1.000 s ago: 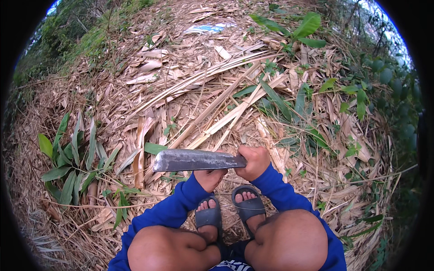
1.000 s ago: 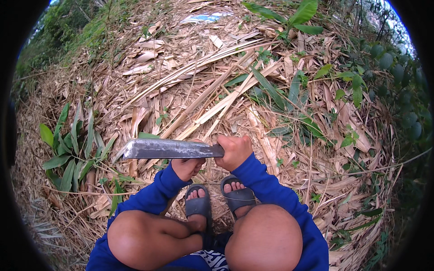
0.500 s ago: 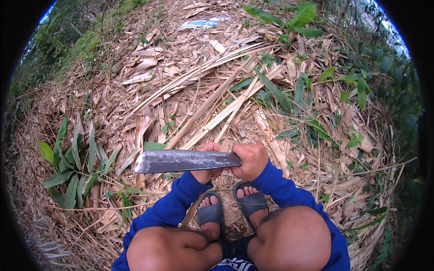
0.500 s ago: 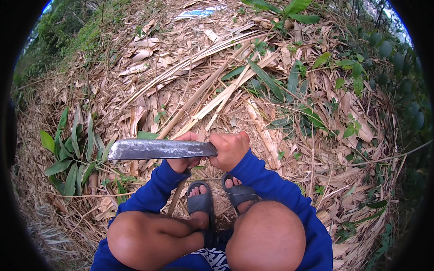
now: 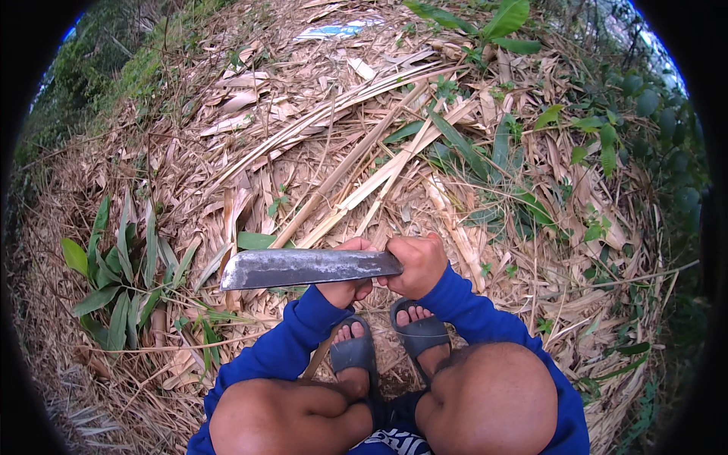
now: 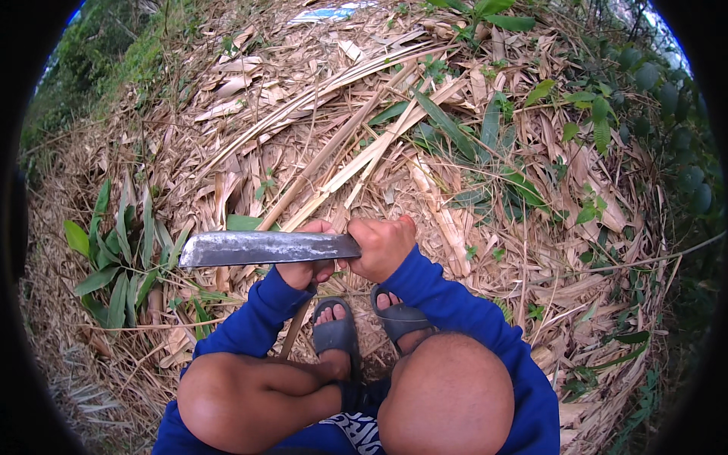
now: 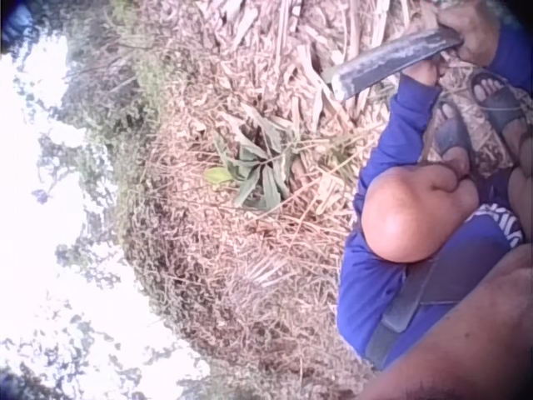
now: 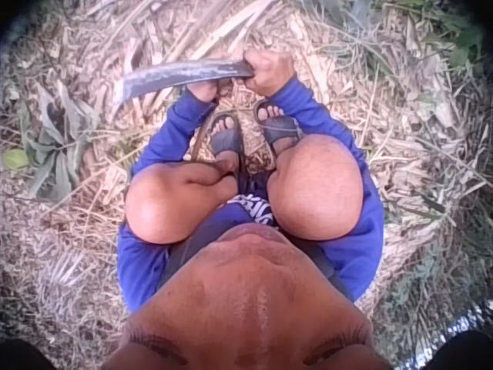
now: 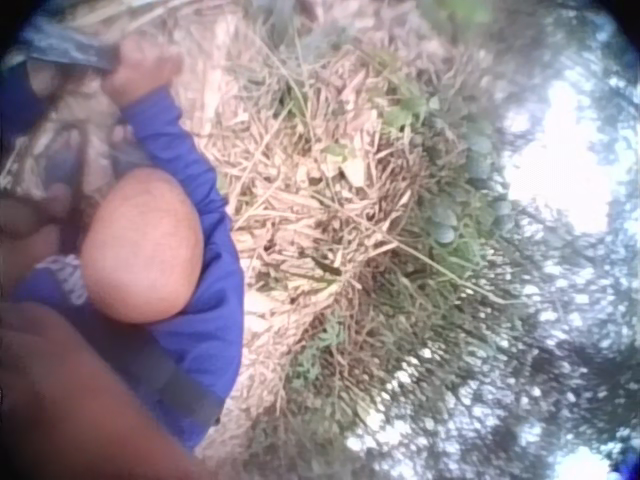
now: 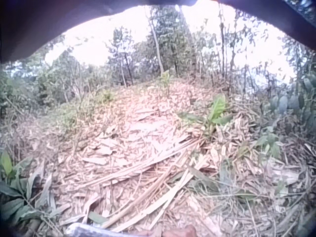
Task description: The person uses a machete to split a long bamboo stalk into thin strips. They hold the stalk with one hand and repeatedly strike it with the machete to separate the layers, then set the strips aside on the ground.
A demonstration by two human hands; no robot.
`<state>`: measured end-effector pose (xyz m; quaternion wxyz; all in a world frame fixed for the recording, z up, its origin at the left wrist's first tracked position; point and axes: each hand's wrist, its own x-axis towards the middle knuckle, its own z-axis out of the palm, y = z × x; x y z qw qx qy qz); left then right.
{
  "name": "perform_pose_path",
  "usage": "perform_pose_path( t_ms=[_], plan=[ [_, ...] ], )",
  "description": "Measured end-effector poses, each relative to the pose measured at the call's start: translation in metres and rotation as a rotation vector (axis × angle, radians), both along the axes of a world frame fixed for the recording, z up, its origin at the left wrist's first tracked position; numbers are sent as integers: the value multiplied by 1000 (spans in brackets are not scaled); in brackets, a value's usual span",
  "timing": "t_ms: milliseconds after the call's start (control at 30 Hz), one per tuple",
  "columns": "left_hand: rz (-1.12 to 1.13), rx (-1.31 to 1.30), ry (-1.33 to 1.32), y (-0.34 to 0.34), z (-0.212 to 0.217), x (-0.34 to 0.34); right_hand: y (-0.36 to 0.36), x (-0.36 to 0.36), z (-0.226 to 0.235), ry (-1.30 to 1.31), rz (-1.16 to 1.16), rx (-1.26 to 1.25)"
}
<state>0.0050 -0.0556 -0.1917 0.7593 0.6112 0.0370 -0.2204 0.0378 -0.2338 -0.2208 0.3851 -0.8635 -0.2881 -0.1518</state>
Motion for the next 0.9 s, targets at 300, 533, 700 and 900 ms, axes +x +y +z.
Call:
perform_pose_path(
  t_ms=[300, 533, 700, 900],
  plan=[
    [73, 97, -24, -8, 2, -5, -1, 1, 11, -7, -48, 3],
    [112, 24, 55, -13, 15, -12, -6, 10, 9, -8, -69, 5],
    [131, 206, -116, -15, 2, -15, -8, 10, 18, 53, -16, -74],
    [168, 413, -526, -10, -18, -19, -7, 7, 11, 112, 22, -26]
  ],
)
